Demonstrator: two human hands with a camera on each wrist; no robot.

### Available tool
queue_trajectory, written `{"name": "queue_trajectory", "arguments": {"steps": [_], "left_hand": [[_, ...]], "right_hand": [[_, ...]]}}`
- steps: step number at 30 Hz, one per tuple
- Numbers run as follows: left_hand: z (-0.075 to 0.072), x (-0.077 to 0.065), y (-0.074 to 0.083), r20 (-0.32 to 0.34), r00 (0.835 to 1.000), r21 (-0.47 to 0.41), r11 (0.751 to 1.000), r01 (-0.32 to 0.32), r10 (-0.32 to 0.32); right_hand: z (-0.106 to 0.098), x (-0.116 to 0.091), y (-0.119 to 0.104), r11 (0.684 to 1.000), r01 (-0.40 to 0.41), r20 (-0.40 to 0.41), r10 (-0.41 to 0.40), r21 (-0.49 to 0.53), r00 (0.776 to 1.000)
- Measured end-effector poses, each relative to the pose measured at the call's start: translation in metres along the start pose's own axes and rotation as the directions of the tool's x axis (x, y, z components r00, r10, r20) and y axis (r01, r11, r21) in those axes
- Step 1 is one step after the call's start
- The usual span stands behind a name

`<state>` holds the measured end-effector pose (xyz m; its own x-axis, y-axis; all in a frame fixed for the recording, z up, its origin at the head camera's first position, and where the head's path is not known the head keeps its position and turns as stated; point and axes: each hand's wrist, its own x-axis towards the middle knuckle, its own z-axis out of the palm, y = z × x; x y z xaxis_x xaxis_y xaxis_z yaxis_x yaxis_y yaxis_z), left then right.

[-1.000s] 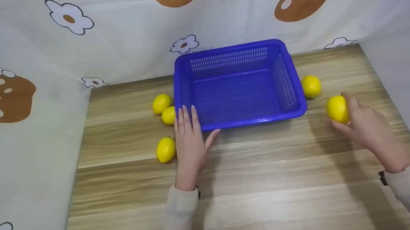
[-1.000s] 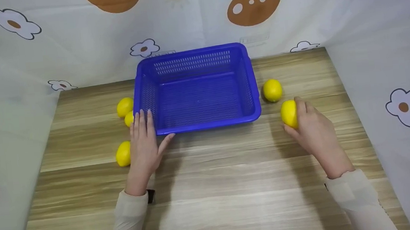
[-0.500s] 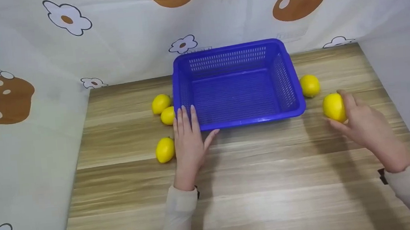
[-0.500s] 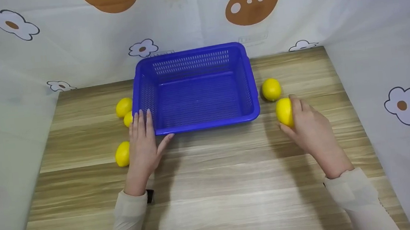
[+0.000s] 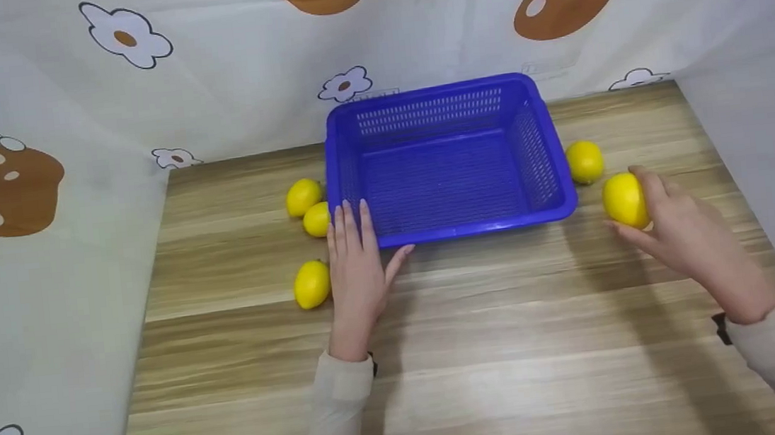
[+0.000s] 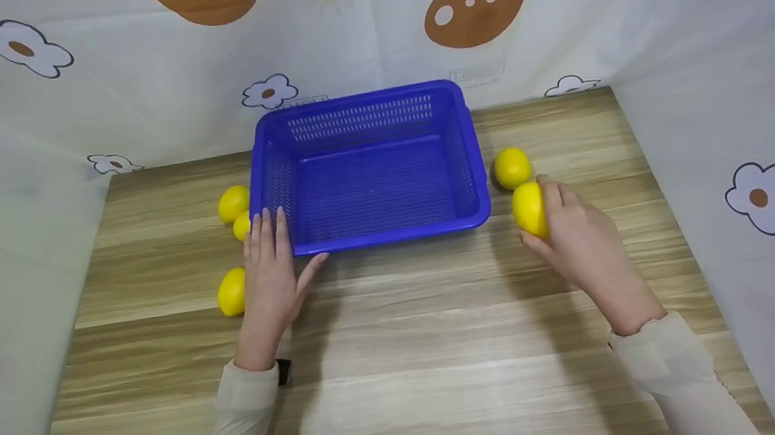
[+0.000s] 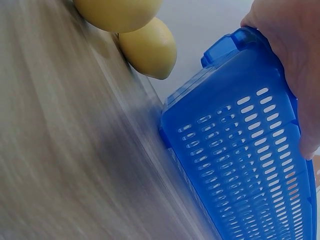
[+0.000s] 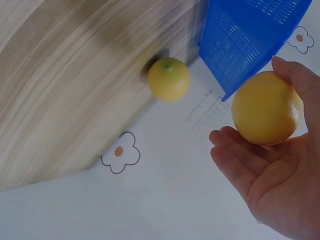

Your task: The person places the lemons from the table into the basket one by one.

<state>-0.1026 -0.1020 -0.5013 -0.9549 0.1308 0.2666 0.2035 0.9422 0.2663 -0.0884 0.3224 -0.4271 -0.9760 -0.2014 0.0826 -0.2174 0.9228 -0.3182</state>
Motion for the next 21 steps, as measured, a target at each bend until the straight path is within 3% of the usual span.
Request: {"name": "queue_trajectory", "arguments": {"steps": [15, 21], "left_hand": [[-0.0004, -0.0003, 0.0007, -0.008, 1.0, -0.015, 1.0, 0.007, -0.007], [0.0017, -0.0006, 0.0005, -0.022, 1.0, -0.004, 1.0, -0.002, 0.002]], "right_hand": [[-0.0051, 0.0039, -0.0061, 1.0, 0.013, 0.013, -0.012, -0.022, 1.0], [-0.0057, 0.006, -0.0102, 0.998, 0.059, -0.022, -0.059, -0.013, 0.998]]}}
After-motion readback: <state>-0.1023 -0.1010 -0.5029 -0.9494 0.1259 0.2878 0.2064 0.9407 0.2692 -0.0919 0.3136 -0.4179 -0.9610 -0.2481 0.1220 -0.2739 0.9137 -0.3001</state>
